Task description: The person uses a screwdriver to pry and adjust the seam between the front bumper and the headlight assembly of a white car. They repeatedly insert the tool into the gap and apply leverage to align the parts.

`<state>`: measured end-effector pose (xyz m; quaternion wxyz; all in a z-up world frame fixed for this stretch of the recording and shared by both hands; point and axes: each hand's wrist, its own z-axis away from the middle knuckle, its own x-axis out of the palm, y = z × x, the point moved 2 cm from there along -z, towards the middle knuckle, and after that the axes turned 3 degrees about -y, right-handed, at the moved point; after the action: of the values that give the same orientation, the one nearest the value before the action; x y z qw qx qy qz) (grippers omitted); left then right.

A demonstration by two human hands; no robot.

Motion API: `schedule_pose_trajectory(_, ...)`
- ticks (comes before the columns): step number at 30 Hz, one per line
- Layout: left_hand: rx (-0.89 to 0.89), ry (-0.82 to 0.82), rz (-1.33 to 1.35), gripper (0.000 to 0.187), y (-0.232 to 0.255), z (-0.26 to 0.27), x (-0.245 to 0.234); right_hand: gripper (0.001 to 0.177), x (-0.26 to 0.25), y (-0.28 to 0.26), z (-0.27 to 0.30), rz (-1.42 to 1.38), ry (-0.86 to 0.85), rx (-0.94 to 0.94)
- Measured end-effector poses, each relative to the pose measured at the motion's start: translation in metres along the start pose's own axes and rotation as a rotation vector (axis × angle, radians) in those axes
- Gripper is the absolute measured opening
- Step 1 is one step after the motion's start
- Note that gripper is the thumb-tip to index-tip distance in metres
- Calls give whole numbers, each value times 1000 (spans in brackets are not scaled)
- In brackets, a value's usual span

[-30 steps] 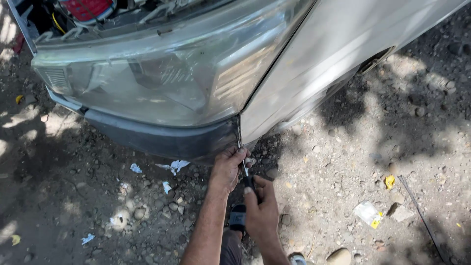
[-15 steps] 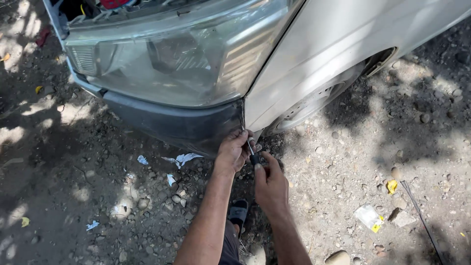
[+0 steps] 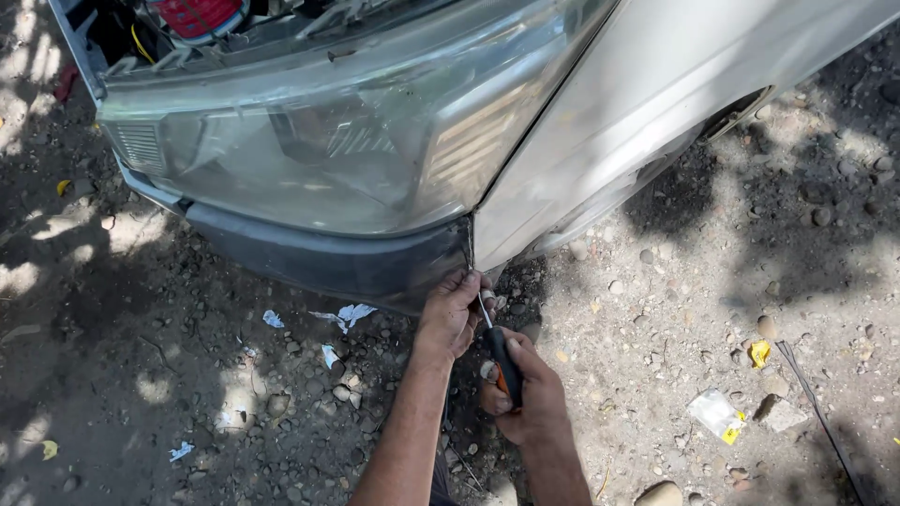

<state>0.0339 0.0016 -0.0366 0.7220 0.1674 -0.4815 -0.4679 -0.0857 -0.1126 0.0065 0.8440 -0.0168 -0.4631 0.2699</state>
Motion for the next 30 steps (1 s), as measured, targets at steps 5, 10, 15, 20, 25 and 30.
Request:
schedule_pose_trajectory(5, 55, -9, -15, 21, -7, 5, -4, 27, 1, 21, -6, -107, -72, 18)
schedule_pose_trajectory(10, 93, -7, 24, 17, -6, -2, 1, 50, 21, -4, 34, 1086, 205, -692)
schedule_pose_trajectory(15, 148, -42, 15, 20, 0, -11, -4, 35, 27, -6, 25, 1283, 392, -640)
schedule_pose_trajectory(20, 78, 12, -4, 17, -7, -7, -19, 24, 14, 9, 5, 252, 73, -165)
schedule_pose_trajectory(25, 94, -16, 23, 18, 0, -10, -11, 27, -7, 20, -9, -148, -26, 132)
schedule_pose_trajectory(30, 114, 29, 111, 16, -10, -12, -9, 59, 41, -14, 39, 1170, 279, -446)
